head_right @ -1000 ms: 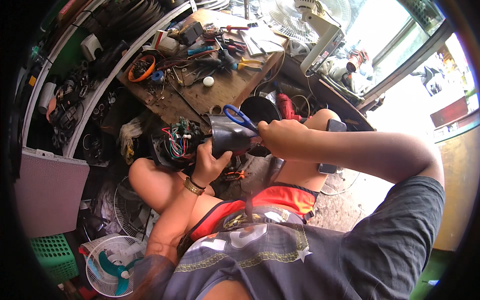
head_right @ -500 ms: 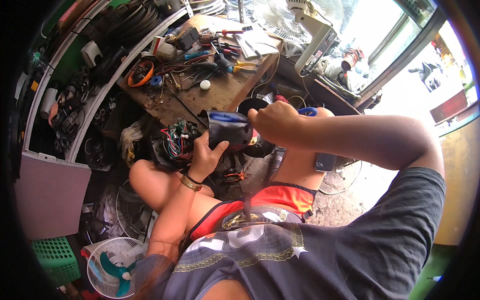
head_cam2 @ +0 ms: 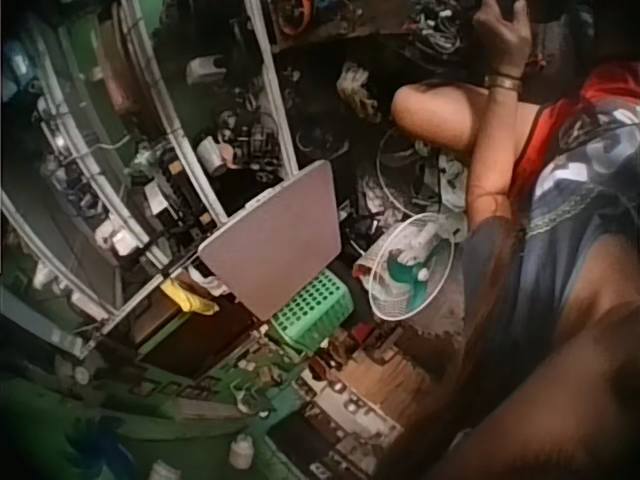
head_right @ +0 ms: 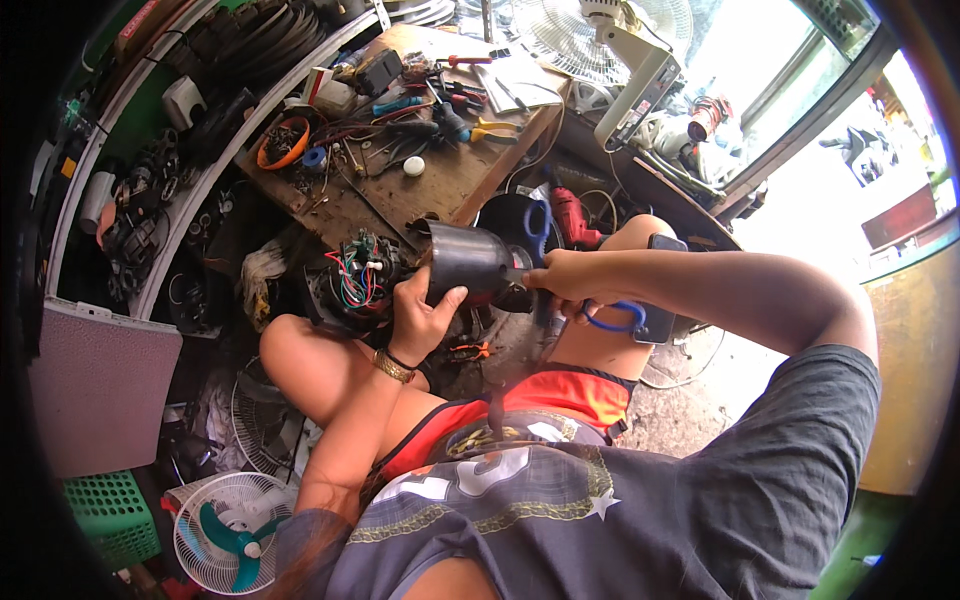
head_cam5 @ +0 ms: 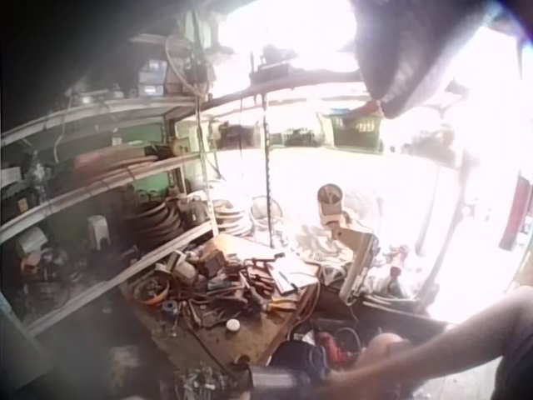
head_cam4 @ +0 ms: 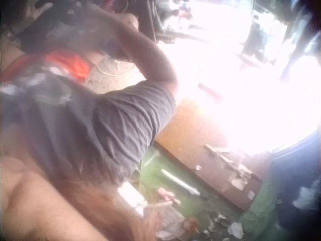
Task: The person trims a black plastic housing with scissors and fits a white cylindrical component into the housing by hand.
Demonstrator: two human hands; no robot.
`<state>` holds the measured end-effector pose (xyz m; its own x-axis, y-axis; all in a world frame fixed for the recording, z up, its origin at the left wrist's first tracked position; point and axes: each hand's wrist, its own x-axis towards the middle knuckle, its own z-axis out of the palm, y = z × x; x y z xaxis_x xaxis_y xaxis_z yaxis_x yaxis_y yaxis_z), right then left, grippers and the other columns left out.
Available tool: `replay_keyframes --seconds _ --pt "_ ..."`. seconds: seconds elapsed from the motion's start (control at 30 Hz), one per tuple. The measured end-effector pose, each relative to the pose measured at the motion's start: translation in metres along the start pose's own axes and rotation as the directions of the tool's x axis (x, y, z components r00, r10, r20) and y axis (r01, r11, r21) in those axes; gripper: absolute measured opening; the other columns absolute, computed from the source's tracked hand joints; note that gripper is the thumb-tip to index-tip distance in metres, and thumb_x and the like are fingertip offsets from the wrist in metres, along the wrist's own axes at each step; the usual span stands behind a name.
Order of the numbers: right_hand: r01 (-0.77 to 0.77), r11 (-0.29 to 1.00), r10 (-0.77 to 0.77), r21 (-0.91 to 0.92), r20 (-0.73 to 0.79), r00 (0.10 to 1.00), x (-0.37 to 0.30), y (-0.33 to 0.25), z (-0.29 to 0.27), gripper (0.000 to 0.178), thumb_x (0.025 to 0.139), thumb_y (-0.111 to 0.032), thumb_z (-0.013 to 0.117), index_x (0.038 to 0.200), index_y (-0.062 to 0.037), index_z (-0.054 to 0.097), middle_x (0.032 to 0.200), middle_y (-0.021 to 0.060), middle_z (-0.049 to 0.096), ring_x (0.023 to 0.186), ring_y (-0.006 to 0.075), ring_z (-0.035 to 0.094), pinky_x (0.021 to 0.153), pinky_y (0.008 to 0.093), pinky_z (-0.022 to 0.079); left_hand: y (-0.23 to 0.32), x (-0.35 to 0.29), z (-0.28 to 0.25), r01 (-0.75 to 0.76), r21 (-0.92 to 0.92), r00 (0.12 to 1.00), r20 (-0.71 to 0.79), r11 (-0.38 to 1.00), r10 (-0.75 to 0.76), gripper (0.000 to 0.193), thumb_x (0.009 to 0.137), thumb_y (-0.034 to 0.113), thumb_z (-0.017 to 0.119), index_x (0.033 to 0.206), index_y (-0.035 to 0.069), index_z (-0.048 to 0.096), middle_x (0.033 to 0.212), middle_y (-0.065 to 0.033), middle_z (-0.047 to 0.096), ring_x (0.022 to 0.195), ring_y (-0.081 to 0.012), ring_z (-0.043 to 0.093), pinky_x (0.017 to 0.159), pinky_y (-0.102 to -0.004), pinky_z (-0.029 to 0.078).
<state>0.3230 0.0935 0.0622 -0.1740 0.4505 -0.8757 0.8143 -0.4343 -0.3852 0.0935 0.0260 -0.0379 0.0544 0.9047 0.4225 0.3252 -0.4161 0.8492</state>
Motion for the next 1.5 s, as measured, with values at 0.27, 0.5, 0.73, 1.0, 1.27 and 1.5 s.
replay_keyframes --seconds 0.27,0.5,0.73,1.0,1.27,1.5 --pt "-0.416 0.410 -0.425 0.811 0.574 0.700 0.032 0.047 0.013 0.041 0.107 -0.048 0.038 0.085 -0.0144 0.047 0.062 -0.0084 0.037 0.045 0.0011 0.032 0.039 0.0194 0.031 -0.005 0.000 -0.002 0.007 -0.105 0.997 -0.071 0.994 -0.015 0.028 0.090 0.014 0.070 0.110 -0.004 0.063 0.090 -0.0187 0.072 0.082 -0.0267 0.073 0.073 -0.0341 0.054" --pt "0.368 0.928 -0.362 0.062 -0.084 0.928 0.026 0.029 -0.110 0.034 0.099 -0.034 0.058 0.110 -0.0018 0.060 0.084 0.0087 0.063 0.062 0.0163 0.066 0.042 0.0316 0.054 0.006 0.002 -0.011 0.074 -0.244 0.993 -0.075 0.967 -0.095 0.034 0.092 0.015 0.069 0.120 -0.004 0.060 0.104 -0.0137 0.072 0.096 -0.0185 0.068 0.085 -0.0322 0.053" --pt "0.161 0.704 -0.679 -0.691 -0.590 0.436 0.173 -0.046 -0.201 0.025 0.089 -0.007 0.053 0.111 0.0038 0.055 0.100 0.0238 0.067 0.097 0.0383 0.067 0.081 0.0473 0.054 -0.005 0.005 -0.004 0.093 -0.335 0.991 -0.057 0.938 -0.119 0.039 0.091 0.014 0.068 0.124 -0.005 0.058 0.110 -0.0122 0.069 0.101 -0.0164 0.065 0.090 -0.0319 0.051" --pt "0.386 0.690 -0.720 -0.612 -0.632 0.286 0.213 -0.133 -0.199 0.045 0.088 -0.018 0.065 0.130 -0.0009 0.058 0.107 0.0246 0.068 0.098 0.0396 0.067 0.090 0.0466 0.053 0.004 0.007 -0.005 0.115 -0.317 0.982 -0.106 0.941 -0.156 0.029 0.093 0.015 0.066 0.115 -0.003 0.060 0.100 -0.0096 0.070 0.093 -0.0132 0.064 0.083 -0.0298 0.051" --pt "0.890 0.070 -0.913 0.451 -0.330 0.239 0.163 -0.013 -0.044 0.102 0.076 -0.044 0.084 0.153 -0.0072 0.029 0.151 0.0130 0.041 0.139 0.0293 0.042 0.106 0.0439 0.044 0.013 0.005 -0.008 0.109 -0.380 0.956 -0.213 0.918 -0.202 0.031 0.097 0.021 0.064 0.118 -0.002 0.059 0.105 -0.0084 0.069 0.096 -0.0128 0.062 0.086 -0.0294 0.050" --pt "0.971 0.234 -0.893 0.050 -0.384 0.235 0.107 -0.013 0.029 0.138 0.046 -0.043 0.098 0.154 -0.0008 0.023 0.151 0.0165 0.038 0.143 0.0288 0.035 0.118 0.0394 0.026 0.012 0.009 -0.009 0.146 -0.376 0.936 -0.248 0.915 -0.251 0.032 0.100 0.023 0.062 0.120 -0.002 0.056 0.110 -0.0091 0.067 0.102 -0.0141 0.061 0.090 -0.0305 0.048"
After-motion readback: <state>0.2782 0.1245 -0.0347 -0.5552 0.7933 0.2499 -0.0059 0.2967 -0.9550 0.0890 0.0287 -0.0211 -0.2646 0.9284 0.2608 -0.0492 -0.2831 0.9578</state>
